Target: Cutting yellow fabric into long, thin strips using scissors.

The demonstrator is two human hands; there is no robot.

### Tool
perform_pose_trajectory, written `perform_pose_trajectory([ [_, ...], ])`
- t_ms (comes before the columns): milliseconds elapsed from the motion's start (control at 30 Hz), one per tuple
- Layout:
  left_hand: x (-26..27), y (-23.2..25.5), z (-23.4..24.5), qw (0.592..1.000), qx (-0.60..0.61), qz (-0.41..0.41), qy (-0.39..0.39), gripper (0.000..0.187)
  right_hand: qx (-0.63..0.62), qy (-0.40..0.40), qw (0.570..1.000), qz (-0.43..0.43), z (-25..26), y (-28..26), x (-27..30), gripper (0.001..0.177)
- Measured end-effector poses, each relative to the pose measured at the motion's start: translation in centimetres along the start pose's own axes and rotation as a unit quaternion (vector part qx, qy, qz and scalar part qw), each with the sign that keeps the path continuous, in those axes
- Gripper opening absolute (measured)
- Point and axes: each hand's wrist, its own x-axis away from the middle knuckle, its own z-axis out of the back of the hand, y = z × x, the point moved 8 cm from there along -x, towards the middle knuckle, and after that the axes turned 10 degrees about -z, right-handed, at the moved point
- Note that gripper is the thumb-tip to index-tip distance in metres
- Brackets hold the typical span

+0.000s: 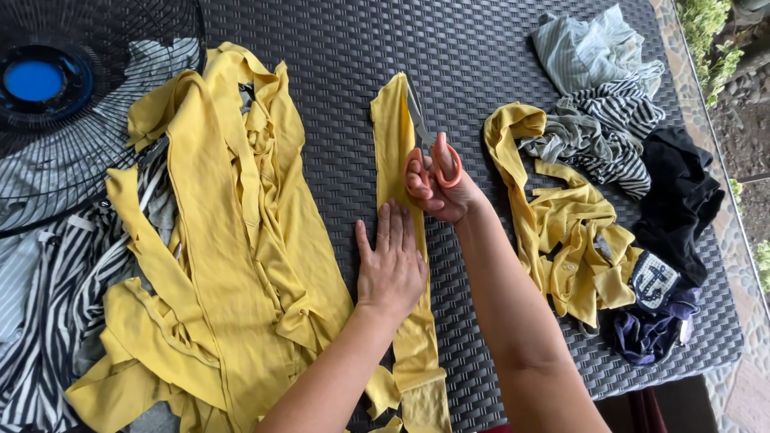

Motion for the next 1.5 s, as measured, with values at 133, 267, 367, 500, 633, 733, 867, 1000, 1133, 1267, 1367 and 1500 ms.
perform_pose_trajectory([
  [133, -0.2, 0.0, 0.1, 1.0, 0.005, 0.003, 0.005, 0.077, 0.013, 0.013, 1.0, -0.002, -1.0, -0.9, -0.8, 0.07],
  [267, -0.1, 0.1, -0.2, 1.0, 0.004, 0.002, 0.002, 0.075, 0.018, 0.011, 1.0, 0.005, 0.6, -1.3, -1.8, 0.074],
  [367, 0.0, 0.0, -0.1, 1.0, 0.004, 0.005, 0.008, 0.074, 0.031, 0.041, 0.999, -0.017, -0.9, -1.8, -2.0, 0.077],
  [500, 0.1, 0.1, -0.2, 1.0, 0.003, 0.0, -0.001, 0.073, 0.035, 0.052, 0.997, -0.035, -2.8, -3.1, -2.2, 0.078],
  [633, -0.3, -0.2, -0.1, 1.0, -0.003, -0.002, -0.009, 0.072, 0.017, 0.013, 1.0, -0.016, 2.4, -3.1, -4.4, 0.078],
  [733, -0.1, 0.0, -0.3, 1.0, 0.003, 0.0, -0.013, 0.072, 0.007, -0.008, 1.0, 0.029, 3.4, -3.5, -4.1, 0.072],
  [867, -0.3, 0.2, 0.0, 1.0, -0.01, -0.01, -0.022, 0.073, 0.055, 0.095, 0.991, 0.08, -1.4, -5.0, -0.2, 0.07],
  [1000, -0.1, -0.1, 0.0, 1.0, 0.0, -0.009, 0.011, 0.074, 0.105, 0.207, 0.94, 0.248, -3.0, -3.6, 6.2, 0.058],
  [1133, -2.3, -0.9, 2.4, 0.998, 0.047, -0.009, -0.033, 0.074, 0.22, 0.295, 0.881, 0.298, -2.6, 0.8, 13.3, 0.062],
  [1267, -6.3, -2.6, 1.6, 0.997, 0.06, -0.014, 0.044, 0.066, 0.257, 0.347, 0.835, 0.34, -2.2, 5.1, 18.2, 0.063],
  [1367, -7.4, -2.6, 2.2, 0.993, 0.011, -0.047, 0.104, 0.066, 0.271, 0.351, 0.813, 0.377, -2.2, 5.4, 19.6, 0.064],
  [1500, -1.1, -0.2, 4.2, 0.997, -0.001, -0.069, 0.032, 0.069, 0.269, 0.37, 0.802, 0.384, -2.9, 6.5, 20.4, 0.064],
])
